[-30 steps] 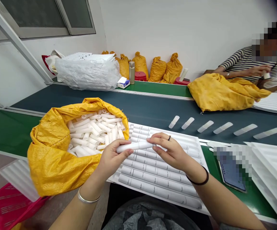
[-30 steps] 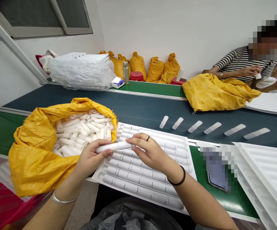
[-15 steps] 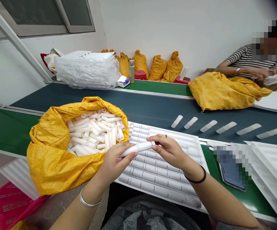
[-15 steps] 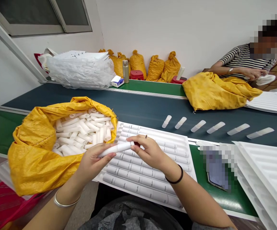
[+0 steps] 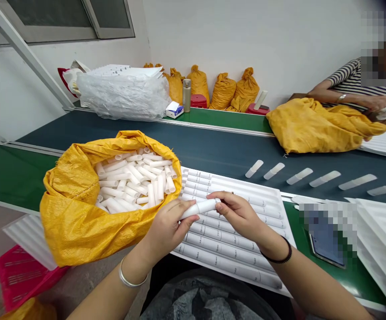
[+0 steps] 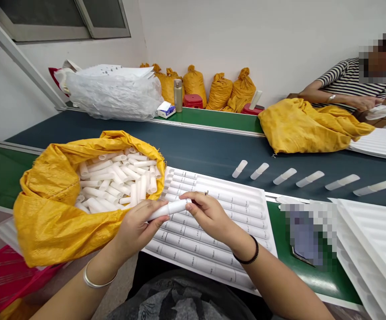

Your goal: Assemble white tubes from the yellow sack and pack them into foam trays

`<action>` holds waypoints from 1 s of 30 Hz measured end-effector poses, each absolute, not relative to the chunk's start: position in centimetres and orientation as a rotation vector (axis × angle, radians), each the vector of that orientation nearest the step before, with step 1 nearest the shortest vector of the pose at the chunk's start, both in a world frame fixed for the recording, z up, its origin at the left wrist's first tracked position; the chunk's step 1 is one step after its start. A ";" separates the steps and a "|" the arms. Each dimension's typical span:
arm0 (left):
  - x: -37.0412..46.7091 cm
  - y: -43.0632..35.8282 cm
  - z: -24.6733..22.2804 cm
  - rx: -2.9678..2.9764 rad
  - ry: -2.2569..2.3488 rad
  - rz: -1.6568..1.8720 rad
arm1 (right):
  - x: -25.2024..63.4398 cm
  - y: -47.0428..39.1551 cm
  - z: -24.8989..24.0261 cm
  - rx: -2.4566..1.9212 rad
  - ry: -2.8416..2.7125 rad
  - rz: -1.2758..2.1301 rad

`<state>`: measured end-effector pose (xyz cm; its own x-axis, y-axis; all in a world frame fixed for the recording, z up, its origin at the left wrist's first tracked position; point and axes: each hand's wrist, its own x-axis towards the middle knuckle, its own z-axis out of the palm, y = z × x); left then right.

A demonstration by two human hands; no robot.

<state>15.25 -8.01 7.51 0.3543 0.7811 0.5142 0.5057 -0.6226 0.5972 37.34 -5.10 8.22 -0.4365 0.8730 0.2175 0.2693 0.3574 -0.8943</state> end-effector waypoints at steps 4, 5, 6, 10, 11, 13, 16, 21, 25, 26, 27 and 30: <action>15.3 -7.9 7.7 2.206 1.165 1.207 | 37.6 -5.2 8.4 -0.993 -1.974 0.973; 15.3 -7.8 7.8 2.139 1.189 1.163 | 37.7 -5.1 8.4 -0.963 -2.008 0.922; 15.2 -7.7 8.1 2.056 1.203 1.081 | 37.7 -5.0 8.4 -0.922 -2.040 0.864; 15.1 -7.3 9.1 1.720 1.086 0.653 | 37.1 -4.5 8.2 -0.679 -2.095 0.612; 15.3 -7.3 9.3 1.647 1.024 0.574 | 36.9 -4.5 8.3 -0.611 -2.091 0.563; 15.7 -7.5 9.2 1.483 0.881 0.459 | 36.5 -4.3 8.5 -0.496 -2.076 0.512; 16.8 -8.1 8.5 1.152 0.662 0.426 | 36.1 -4.3 9.0 -0.403 -2.012 0.488; 19.0 -9.7 6.8 0.615 0.487 0.544 | 35.7 -4.1 9.4 -0.416 -1.907 0.543; 19.9 -10.2 6.2 0.626 0.588 0.749 | 35.4 -3.8 9.1 -0.582 -1.923 0.600; 20.0 -10.1 6.0 0.666 0.625 0.783 | 35.2 -3.8 9.0 -0.636 -1.924 0.597; 20.0 -10.1 5.9 0.720 0.669 0.819 | 35.1 -3.8 9.0 -0.690 -1.924 0.590; 19.7 -9.6 5.9 0.984 0.821 0.915 | 34.7 -3.7 8.7 -0.854 -1.913 0.580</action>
